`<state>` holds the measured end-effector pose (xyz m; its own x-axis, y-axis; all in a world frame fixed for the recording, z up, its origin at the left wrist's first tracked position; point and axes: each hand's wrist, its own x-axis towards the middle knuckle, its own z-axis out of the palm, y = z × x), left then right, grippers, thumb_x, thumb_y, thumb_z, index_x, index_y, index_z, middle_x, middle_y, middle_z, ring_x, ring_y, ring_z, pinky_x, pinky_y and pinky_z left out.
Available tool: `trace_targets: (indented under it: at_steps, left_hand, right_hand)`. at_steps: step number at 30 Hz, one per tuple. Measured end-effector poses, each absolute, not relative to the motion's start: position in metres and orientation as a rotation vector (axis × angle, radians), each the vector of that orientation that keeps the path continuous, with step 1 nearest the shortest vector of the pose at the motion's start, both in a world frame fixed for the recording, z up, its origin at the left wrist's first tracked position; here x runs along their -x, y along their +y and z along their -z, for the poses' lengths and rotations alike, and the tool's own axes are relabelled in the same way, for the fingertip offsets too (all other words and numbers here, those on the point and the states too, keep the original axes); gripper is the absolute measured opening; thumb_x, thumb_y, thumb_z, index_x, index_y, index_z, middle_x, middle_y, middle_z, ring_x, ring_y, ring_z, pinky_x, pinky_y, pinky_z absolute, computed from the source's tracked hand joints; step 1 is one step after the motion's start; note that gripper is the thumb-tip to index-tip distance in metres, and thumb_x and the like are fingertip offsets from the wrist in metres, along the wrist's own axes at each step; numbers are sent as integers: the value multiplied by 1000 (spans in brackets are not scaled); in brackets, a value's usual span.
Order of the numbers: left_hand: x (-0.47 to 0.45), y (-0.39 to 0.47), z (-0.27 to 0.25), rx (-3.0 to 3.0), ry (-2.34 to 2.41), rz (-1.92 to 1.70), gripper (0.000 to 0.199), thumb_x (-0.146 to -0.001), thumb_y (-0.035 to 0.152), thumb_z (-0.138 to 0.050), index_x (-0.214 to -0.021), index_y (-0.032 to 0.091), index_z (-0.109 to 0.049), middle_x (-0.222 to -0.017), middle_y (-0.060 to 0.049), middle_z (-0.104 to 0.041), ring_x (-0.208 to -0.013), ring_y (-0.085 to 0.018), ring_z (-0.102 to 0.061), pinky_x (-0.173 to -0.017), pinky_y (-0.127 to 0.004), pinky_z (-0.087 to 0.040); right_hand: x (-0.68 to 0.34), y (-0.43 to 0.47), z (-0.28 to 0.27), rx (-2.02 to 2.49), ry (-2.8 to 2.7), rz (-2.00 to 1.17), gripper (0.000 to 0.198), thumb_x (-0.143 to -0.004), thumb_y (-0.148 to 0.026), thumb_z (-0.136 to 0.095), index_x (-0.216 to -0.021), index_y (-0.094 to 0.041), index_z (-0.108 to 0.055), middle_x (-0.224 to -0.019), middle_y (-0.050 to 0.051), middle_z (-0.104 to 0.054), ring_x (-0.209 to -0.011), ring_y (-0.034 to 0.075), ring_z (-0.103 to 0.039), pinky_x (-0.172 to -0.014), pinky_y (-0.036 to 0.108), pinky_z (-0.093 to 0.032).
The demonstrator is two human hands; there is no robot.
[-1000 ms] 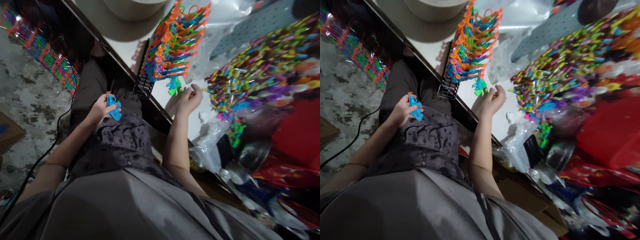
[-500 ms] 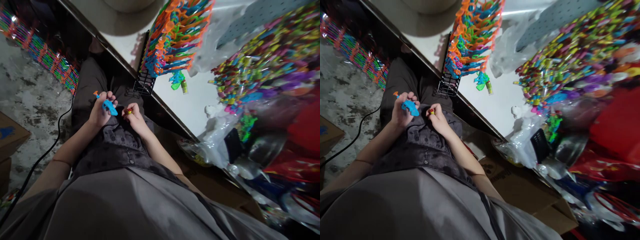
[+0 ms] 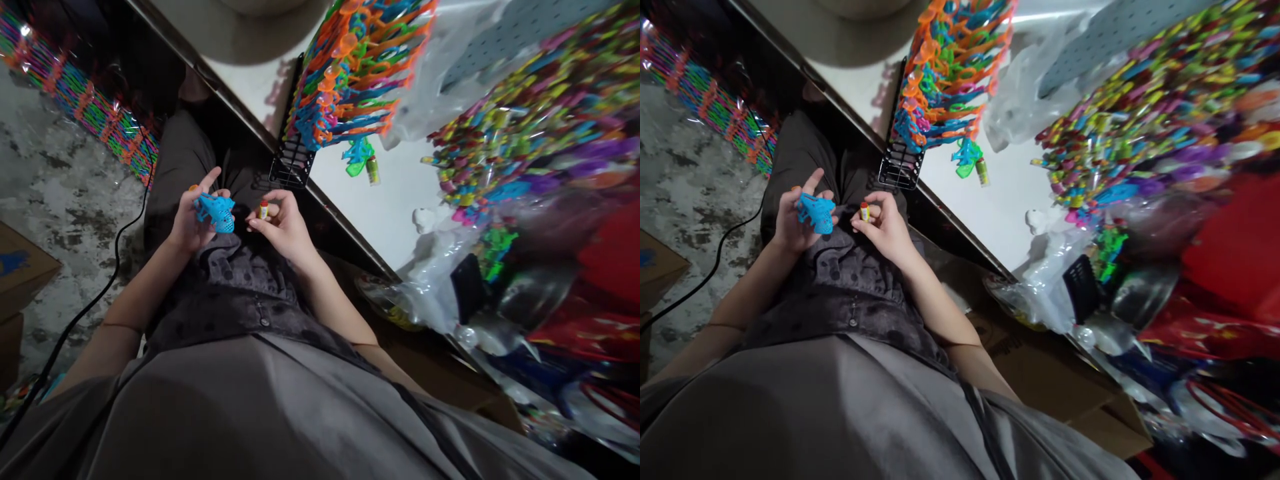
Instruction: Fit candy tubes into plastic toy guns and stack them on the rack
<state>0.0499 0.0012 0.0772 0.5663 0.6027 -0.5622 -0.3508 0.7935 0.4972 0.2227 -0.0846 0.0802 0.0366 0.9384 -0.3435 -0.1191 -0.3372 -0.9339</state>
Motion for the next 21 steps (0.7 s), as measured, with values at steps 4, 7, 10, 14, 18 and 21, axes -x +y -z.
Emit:
trace_targets:
  at_steps: [4, 7, 10, 14, 18, 21]
  left_hand:
    - [-52, -2, -69, -461, 813, -549, 60, -70, 30, -69, -125, 23, -46, -92, 2, -60, -81, -10, -61, -75, -24, -47]
    - [-55, -5, -67, -586, 830, -520, 65, -62, 22, -75, -119, 21, -45, -90, 3, -58, -77, -9, -59, -76, -25, -46]
    - [-58, -6, -68, -687, 871, -501, 58, -62, 23, -74, -113, 20, -44, -86, 3, -57, -71, -8, -57, -70, -23, -46]
    - [-59, -7, -70, -753, 911, -480, 52, -64, 23, -73, -107, 19, -44, -84, 3, -56, -68, -7, -56, -64, -21, -45]
    - [-59, -8, -70, -808, 978, -480, 45, -65, 20, -71, -103, 19, -47, -82, 3, -54, -63, -6, -54, -58, -18, -44]
    - [-60, -9, -69, -854, 1019, -486, 40, -67, 17, -69, -101, 19, -48, -79, 4, -53, -60, -6, -53, -55, -17, -43]
  right_hand:
    - [-220, -84, -86, 1419, -838, -1468, 44, -74, -53, -70, -98, -26, -45, -85, -1, -62, -69, 11, -61, -63, 25, -52]
    - [-222, -83, -89, 1499, -882, -1424, 39, -77, -55, -66, -97, -24, -53, -87, 0, -62, -64, 11, -60, -57, 25, -51]
    - [-223, -83, -89, 1559, -943, -1353, 39, -79, -55, -63, -101, -24, -60, -92, 2, -64, -63, 12, -58, -57, 27, -51]
    - [-224, -84, -88, 1660, -1017, -1254, 41, -79, -55, -62, -104, -23, -66, -94, 3, -67, -60, 11, -55, -55, 27, -49]
    - [-226, -85, -90, 1691, -1062, -1234, 44, -80, -57, -60, -105, -21, -68, -89, 3, -67, -52, 8, -49, -50, 26, -44]
    - [-227, -84, -90, 1651, -1034, -1346, 49, -84, -59, -54, -110, -19, -65, -74, 1, -64, -46, 7, -43, -45, 23, -38]
